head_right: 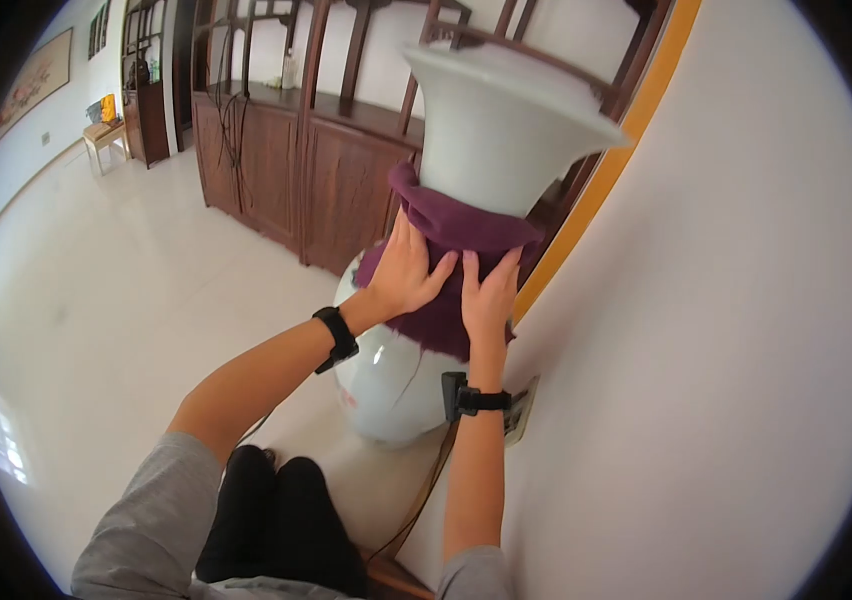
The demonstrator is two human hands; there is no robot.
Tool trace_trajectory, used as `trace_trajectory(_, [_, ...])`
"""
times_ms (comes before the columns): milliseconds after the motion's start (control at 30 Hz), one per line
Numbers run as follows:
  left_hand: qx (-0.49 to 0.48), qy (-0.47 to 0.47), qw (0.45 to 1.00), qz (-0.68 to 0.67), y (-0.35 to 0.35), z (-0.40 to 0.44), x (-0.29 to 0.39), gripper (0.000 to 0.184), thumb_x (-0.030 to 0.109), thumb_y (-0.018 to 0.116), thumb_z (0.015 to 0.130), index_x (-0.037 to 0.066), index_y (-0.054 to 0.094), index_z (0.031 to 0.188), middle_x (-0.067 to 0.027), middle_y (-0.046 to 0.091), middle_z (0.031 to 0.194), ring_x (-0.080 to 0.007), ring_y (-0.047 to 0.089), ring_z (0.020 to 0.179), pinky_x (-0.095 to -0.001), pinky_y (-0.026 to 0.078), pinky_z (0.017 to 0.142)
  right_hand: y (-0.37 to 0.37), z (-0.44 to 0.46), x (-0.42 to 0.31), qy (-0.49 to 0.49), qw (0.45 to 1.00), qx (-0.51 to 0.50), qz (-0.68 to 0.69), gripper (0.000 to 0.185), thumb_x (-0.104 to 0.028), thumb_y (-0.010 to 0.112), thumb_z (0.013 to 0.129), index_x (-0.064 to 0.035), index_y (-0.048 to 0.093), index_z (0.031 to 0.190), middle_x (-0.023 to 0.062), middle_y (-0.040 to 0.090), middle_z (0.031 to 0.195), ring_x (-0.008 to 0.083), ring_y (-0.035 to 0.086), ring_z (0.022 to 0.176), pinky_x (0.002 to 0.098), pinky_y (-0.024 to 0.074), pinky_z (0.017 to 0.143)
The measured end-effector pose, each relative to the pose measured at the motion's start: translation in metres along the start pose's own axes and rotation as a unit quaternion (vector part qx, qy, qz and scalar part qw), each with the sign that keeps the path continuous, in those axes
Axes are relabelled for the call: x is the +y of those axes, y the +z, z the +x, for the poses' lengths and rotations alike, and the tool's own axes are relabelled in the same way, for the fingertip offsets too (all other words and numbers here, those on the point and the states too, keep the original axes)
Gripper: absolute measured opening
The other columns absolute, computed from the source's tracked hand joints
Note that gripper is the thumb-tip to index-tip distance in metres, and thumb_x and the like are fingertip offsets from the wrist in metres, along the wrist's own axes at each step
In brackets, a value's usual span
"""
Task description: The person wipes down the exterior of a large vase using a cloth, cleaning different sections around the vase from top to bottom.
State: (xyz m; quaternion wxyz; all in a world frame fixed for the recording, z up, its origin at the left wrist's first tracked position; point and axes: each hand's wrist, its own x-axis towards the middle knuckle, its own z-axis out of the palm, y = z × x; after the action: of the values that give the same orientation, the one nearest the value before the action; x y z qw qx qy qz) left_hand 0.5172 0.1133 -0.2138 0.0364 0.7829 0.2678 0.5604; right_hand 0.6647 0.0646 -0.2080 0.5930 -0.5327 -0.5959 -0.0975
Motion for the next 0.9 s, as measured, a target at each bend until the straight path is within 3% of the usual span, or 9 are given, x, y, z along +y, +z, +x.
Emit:
trace_trajectory(67, [-0.006,0.041,0.999,0.035,-0.006,-0.009,0.005,0.084,0.029,0.064,0.093,-0.014,0.02,0.151,-0.0437,0.02,0.151,-0.0612,0.019,0.142,-0.0565,0.02,0.121,-0.001,-0.027,-0.003,0.016,1.0,-0.016,-0.01,0.076,-0.032,0.067,0.097,0.0064,0.029,0.151,0.0345,0.046,0.141,0.0493,0.048,0.129,0.0499,0.041,0.106])
trace_trajectory(100, [-0.015,0.04,0.999,0.026,-0.005,-0.018,0.003,0.083,0.038,0.06,0.094,-0.016,0.027,0.147,-0.0452,0.019,0.152,-0.0641,0.016,0.142,-0.0587,0.019,0.122,-0.002,-0.036,-0.005,0.041,0.999,-0.026,-0.019,0.075,-0.032,0.067,0.097,0.0066,0.03,0.15,0.0346,0.047,0.139,0.0498,0.048,0.127,0.0502,0.0414,0.104])
trace_trajectory(133, [-0.033,0.045,0.997,0.047,-0.004,-0.03,-0.002,0.083,0.039,0.06,0.094,-0.016,0.027,0.147,-0.0451,0.02,0.152,-0.0639,0.016,0.142,-0.0592,0.019,0.121,0.0,-0.044,-0.006,0.062,0.997,-0.038,-0.03,0.074,-0.031,0.068,0.097,0.0068,0.03,0.149,0.0346,0.048,0.137,0.0503,0.049,0.125,0.0506,0.0419,0.103])
trace_trajectory(167, [-0.049,0.052,0.995,0.066,-0.003,-0.041,-0.006,0.083,0.039,0.059,0.094,-0.016,0.027,0.147,-0.0449,0.02,0.152,-0.0637,0.016,0.142,-0.0598,0.019,0.121,0.003,-0.055,-0.003,0.042,0.999,-0.033,-0.005,0.067,-0.026,0.063,0.099,0.0054,0.031,0.149,0.0338,0.048,0.138,0.0507,0.046,0.129,0.05,0.0387,0.107])
trace_trajectory(400, [-0.071,0.006,0.995,0.075,0.006,-0.065,-0.008,0.081,0.043,0.056,0.094,-0.016,0.033,0.145,-0.0437,0.022,0.152,-0.0617,0.019,0.143,-0.0614,0.023,0.119,0.015,-0.085,0.012,-0.032,0.991,-0.011,-0.13,0.065,-0.022,0.059,0.098,0.0083,0.031,0.149,0.0359,0.046,0.14,0.0524,0.046,0.127,0.0514,0.039,0.105])
trace_trajectory(633, [-0.119,-0.001,0.989,0.089,-0.006,-0.069,-0.001,0.078,0.04,0.054,0.091,-0.016,0.038,0.142,-0.0401,0.035,0.146,-0.0593,0.024,0.143,-0.0617,0.026,0.117,0.015,-0.117,0.011,0.048,0.987,-0.039,-0.146,0.07,-0.019,0.058,0.096,0.0108,0.026,0.15,0.0366,0.039,0.147,0.0534,0.038,0.133,0.0553,0.0293,0.113])
trace_trajectory(900, [-0.211,0.015,0.971,0.107,-0.002,-0.099,-0.008,0.075,0.033,0.06,0.084,-0.015,0.043,0.14,-0.0382,0.037,0.147,-0.0563,0.024,0.147,-0.063,0.026,0.118,0.013,-0.176,0.025,0.141,0.984,-0.043,-0.096,0.076,-0.014,0.061,0.092,0.0112,0.022,0.152,0.037,0.038,0.145,0.0526,0.042,0.13,0.0535,0.0328,0.11])
